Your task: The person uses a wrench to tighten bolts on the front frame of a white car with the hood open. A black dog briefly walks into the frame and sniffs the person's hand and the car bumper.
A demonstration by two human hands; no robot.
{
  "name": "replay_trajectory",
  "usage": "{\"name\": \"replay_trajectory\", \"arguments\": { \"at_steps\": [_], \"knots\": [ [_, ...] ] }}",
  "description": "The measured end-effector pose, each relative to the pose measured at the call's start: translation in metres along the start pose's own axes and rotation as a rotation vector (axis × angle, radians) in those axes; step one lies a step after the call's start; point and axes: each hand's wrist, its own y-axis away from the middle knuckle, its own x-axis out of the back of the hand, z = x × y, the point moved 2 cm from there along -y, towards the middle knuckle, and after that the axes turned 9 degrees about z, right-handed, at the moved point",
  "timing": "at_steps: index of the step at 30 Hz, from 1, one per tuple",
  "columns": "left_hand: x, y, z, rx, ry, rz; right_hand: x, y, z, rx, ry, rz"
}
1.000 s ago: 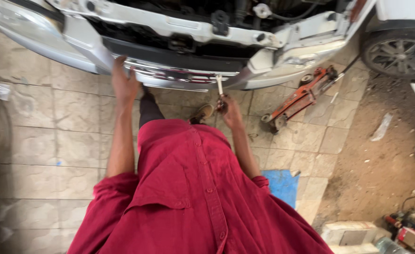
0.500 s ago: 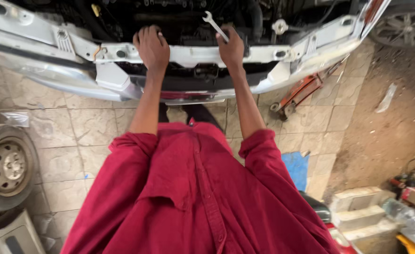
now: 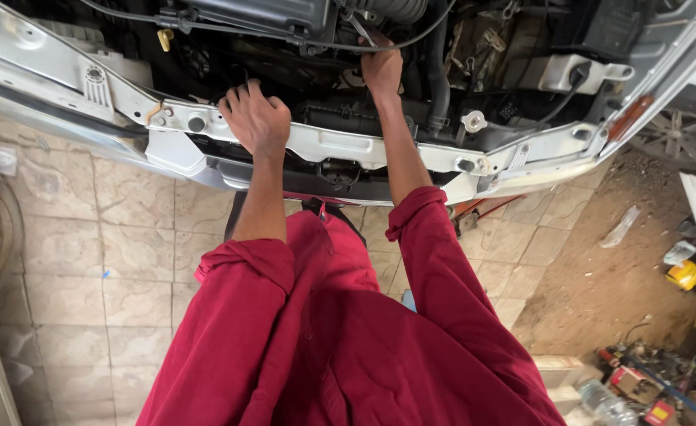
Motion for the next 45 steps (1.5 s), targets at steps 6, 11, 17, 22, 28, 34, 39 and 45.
{"name": "replay_trajectory", "arguments": {
  "at_steps": [6,11,17,22,28,34,39,45],
  "knots": [
    [-0.005,-0.001,0.002,0.035,-0.003,-0.008,0.010,-0.004,0.006,0.208,-0.312,0.080],
    [-0.005,-0.002,0.002,0.025,-0.010,-0.002,0.019,-0.023,-0.005,0.120,-0.335,-0.002],
    [-0.007,-0.003,0.002,0.036,-0.043,-0.049,0.027,-0.052,-0.011,0.332,-0.194,-0.064],
    [-0.010,-0.001,0.001,0.030,-0.031,-0.013,0.030,-0.060,-0.022,0.054,0.003,-0.283],
    [-0.009,-0.003,0.000,0.022,0.003,-0.019,0.024,-0.011,-0.066,0.085,-0.057,0.211],
    [-0.006,-0.002,0.001,0.027,-0.027,-0.004,0.003,-0.001,-0.058,0.131,-0.040,0.285],
    [-0.008,-0.001,-0.002,0.029,-0.028,0.002,0.014,-0.037,-0.019,0.078,-0.110,0.053],
    [-0.012,-0.001,-0.007,0.052,-0.002,-0.032,0.003,-0.056,0.015,0.141,-0.135,-0.161]
  ]
}}
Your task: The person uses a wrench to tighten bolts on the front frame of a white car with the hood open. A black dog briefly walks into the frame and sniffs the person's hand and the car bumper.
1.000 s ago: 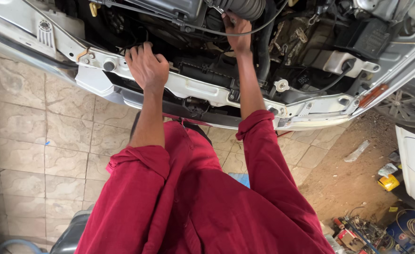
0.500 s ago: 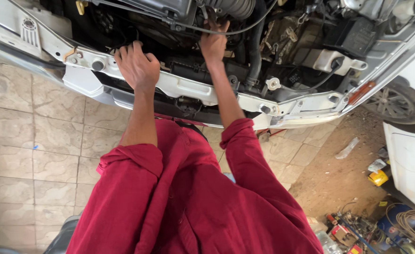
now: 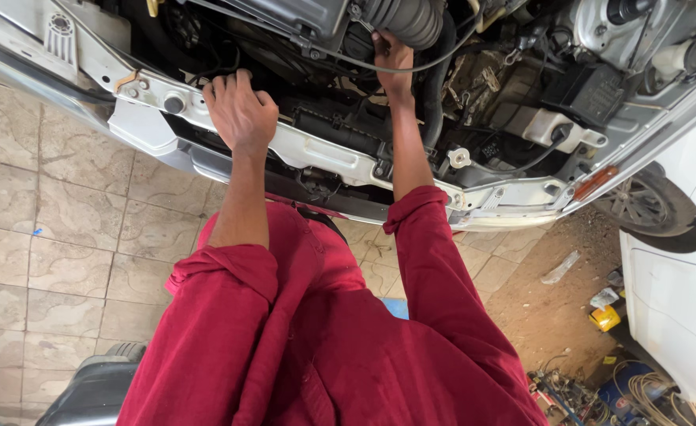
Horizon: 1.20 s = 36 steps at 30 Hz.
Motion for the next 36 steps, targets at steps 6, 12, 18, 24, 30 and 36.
{"name": "replay_trajectory", "arguments": {
  "at_steps": [6,12,18,24,30,36],
  "knots": [
    [0.000,-0.001,0.002,-0.014,-0.039,0.005,-0.008,0.012,-0.026,0.093,0.101,0.251],
    [0.002,0.000,0.003,-0.024,-0.004,0.019,-0.048,0.047,-0.071,-0.233,0.122,0.354],
    [-0.002,0.003,0.001,-0.047,-0.030,0.044,-0.045,0.052,-0.076,-0.170,-0.058,0.490],
    [0.000,0.001,-0.001,-0.024,-0.005,0.023,0.005,0.016,-0.017,-0.089,-0.117,0.253],
    [-0.002,0.002,-0.003,-0.015,-0.017,-0.002,-0.010,0.011,-0.004,0.058,-0.238,0.318],
    [-0.004,0.002,-0.002,-0.030,-0.035,0.017,-0.030,0.033,-0.022,-0.065,-0.013,0.480]
  ]
}}
